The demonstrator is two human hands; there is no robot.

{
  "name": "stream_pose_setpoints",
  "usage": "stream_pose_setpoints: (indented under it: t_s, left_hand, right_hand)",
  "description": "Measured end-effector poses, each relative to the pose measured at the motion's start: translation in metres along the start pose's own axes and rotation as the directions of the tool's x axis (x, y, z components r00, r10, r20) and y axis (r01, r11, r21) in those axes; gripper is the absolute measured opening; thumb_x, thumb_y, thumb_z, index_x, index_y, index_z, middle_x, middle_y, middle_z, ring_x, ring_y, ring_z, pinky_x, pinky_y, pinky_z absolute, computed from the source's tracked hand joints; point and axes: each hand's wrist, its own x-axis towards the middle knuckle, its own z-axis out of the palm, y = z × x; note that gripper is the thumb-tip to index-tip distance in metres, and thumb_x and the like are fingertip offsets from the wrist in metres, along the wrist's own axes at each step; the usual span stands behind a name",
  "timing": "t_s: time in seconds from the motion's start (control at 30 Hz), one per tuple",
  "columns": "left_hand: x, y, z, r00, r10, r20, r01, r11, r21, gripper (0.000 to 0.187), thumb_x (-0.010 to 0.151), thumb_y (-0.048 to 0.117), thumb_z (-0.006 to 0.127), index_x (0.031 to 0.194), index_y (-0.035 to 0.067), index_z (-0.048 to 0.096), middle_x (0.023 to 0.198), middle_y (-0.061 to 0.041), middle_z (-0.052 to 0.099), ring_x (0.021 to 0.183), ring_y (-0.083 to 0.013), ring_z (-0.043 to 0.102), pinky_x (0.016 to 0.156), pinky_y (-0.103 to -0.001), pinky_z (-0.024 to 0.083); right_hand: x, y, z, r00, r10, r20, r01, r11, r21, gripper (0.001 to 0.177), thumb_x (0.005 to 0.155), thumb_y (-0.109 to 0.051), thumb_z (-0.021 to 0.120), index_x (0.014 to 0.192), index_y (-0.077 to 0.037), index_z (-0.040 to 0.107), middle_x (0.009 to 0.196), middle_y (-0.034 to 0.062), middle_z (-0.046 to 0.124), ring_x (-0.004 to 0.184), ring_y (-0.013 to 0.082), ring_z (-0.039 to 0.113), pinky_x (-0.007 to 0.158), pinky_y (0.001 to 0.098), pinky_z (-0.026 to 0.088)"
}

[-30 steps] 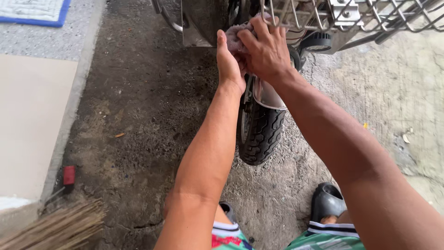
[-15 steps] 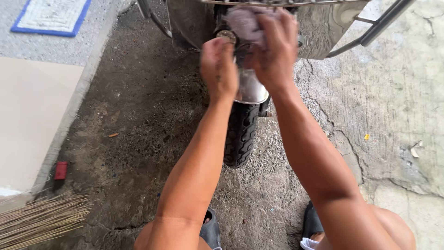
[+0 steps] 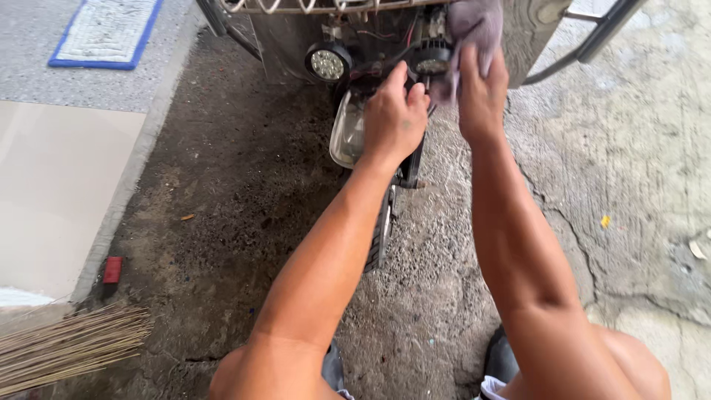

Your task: The person wipes down the metal bars, the clear plastic windshield, the front lighting components, and the seat of a motorized vehicle using a purple cloth.

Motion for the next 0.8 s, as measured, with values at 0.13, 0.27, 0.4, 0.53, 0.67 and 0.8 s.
stream_pose_setpoints:
  t_s: [0.13, 0.27, 0.4, 0.53, 0.67, 0.8]
  left_hand:
    - [0.024, 0.006, 0.021, 0.975, -0.220, 0.032, 0.221, 0.975, -0.019, 0.046, 0.097, 0.029, 0.058, 0.132, 0.000, 0.058, 0.094, -0.015, 0.078, 0.086, -0.0291, 0.079, 0.077, -0.042, 0.061]
    - [0.025, 0.009, 0.025, 0.984, -0.120, -0.133, 0.116, 0.992, -0.042, 0.036, 0.100, 0.035, 0.059, 0.116, 0.003, 0.067, 0.084, -0.011, 0.079, 0.077, -0.0265, 0.080, 0.066, -0.040, 0.061]
    - [0.029, 0.007, 0.021, 0.974, -0.122, -0.191, 0.129, 0.991, 0.026, 0.034, 0.102, 0.036, 0.062, 0.112, 0.004, 0.070, 0.083, -0.012, 0.078, 0.077, -0.0281, 0.078, 0.067, -0.041, 0.058]
    - [0.031, 0.006, 0.024, 0.973, -0.133, -0.191, 0.113, 0.988, -0.108, 0.031, 0.099, 0.034, 0.066, 0.101, 0.004, 0.071, 0.081, -0.008, 0.079, 0.074, -0.0226, 0.080, 0.067, -0.037, 0.061]
    - [0.033, 0.008, 0.025, 0.956, -0.209, -0.206, 0.180, 0.972, -0.153, 0.032, 0.097, 0.036, 0.068, 0.096, 0.004, 0.072, 0.079, -0.007, 0.080, 0.073, -0.0198, 0.081, 0.065, -0.036, 0.062]
    - [0.036, 0.004, 0.021, 0.951, -0.219, -0.216, 0.200, 0.974, -0.109, 0.032, 0.095, 0.035, 0.069, 0.097, 0.003, 0.073, 0.080, -0.008, 0.081, 0.074, -0.0204, 0.081, 0.067, -0.036, 0.062]
  right_hand:
    - [-0.014, -0.008, -0.007, 0.982, 0.027, 0.184, -0.045, 0.995, 0.090, 0.029, 0.105, -0.012, 0.062, 0.133, -0.006, 0.058, 0.106, -0.0003, 0.071, 0.091, 0.0087, 0.069, 0.081, 0.0250, 0.060]
    - [-0.006, -0.006, 0.004, 0.984, -0.105, 0.145, 0.097, 0.993, 0.064, 0.022, 0.108, -0.013, 0.069, 0.126, -0.003, 0.063, 0.105, 0.0020, 0.071, 0.092, 0.0102, 0.066, 0.082, 0.0269, 0.057]
    - [-0.010, -0.010, 0.009, 0.976, -0.216, 0.040, 0.218, 0.934, -0.283, 0.021, 0.108, -0.022, 0.073, 0.114, -0.003, 0.067, 0.094, 0.0050, 0.073, 0.086, 0.0128, 0.066, 0.077, 0.0307, 0.055]
    - [-0.005, -0.013, 0.011, 0.947, -0.322, 0.011, 0.302, 0.875, -0.377, 0.024, 0.106, -0.025, 0.072, 0.112, -0.002, 0.066, 0.092, 0.0095, 0.073, 0.084, 0.0173, 0.071, 0.078, 0.0353, 0.056]
    - [-0.003, -0.021, 0.012, 0.962, -0.273, -0.030, 0.244, 0.901, -0.360, 0.023, 0.105, -0.025, 0.074, 0.106, -0.004, 0.067, 0.087, 0.0088, 0.073, 0.080, 0.0185, 0.071, 0.075, 0.0361, 0.057]
    - [-0.004, -0.018, 0.014, 0.952, -0.306, 0.025, 0.292, 0.876, -0.383, 0.020, 0.104, -0.023, 0.071, 0.107, -0.004, 0.067, 0.090, 0.0086, 0.075, 0.083, 0.0167, 0.074, 0.076, 0.0364, 0.058]
